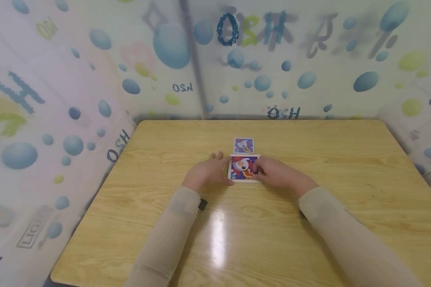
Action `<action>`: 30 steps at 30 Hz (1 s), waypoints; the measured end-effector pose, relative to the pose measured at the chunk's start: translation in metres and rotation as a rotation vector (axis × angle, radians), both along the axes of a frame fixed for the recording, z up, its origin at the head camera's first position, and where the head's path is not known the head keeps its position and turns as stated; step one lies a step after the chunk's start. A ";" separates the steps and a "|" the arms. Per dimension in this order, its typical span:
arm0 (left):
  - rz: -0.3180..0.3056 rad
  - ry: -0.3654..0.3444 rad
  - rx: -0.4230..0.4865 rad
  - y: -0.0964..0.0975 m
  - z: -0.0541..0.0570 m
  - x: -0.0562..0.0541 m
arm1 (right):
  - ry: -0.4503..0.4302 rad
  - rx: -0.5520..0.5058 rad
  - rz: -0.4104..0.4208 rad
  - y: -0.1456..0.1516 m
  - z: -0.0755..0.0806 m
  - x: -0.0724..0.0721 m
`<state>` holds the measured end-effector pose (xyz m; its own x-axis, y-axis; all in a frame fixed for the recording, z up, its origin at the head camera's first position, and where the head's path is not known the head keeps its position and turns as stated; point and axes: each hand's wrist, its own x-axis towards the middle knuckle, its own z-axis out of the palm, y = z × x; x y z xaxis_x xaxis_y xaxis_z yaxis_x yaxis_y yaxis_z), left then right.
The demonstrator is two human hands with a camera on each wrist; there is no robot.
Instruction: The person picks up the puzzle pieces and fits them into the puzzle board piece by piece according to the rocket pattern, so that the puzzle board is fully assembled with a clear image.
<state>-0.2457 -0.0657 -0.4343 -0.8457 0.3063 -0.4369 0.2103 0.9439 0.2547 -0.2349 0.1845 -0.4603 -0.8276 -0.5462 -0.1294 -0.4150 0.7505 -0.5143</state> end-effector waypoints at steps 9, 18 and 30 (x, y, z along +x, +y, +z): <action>0.001 -0.016 0.004 -0.002 0.001 0.000 | 0.004 0.004 0.005 -0.001 -0.005 0.000; -0.016 -0.007 0.005 -0.003 0.004 -0.001 | 0.020 0.002 -0.002 -0.002 0.001 0.000; -0.006 -0.002 -0.015 -0.001 0.002 0.001 | -0.010 0.002 0.004 -0.001 0.000 0.001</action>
<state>-0.2451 -0.0670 -0.4327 -0.8428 0.3052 -0.4434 0.2158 0.9462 0.2412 -0.2335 0.1839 -0.4605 -0.8240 -0.5494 -0.1386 -0.4128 0.7497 -0.5173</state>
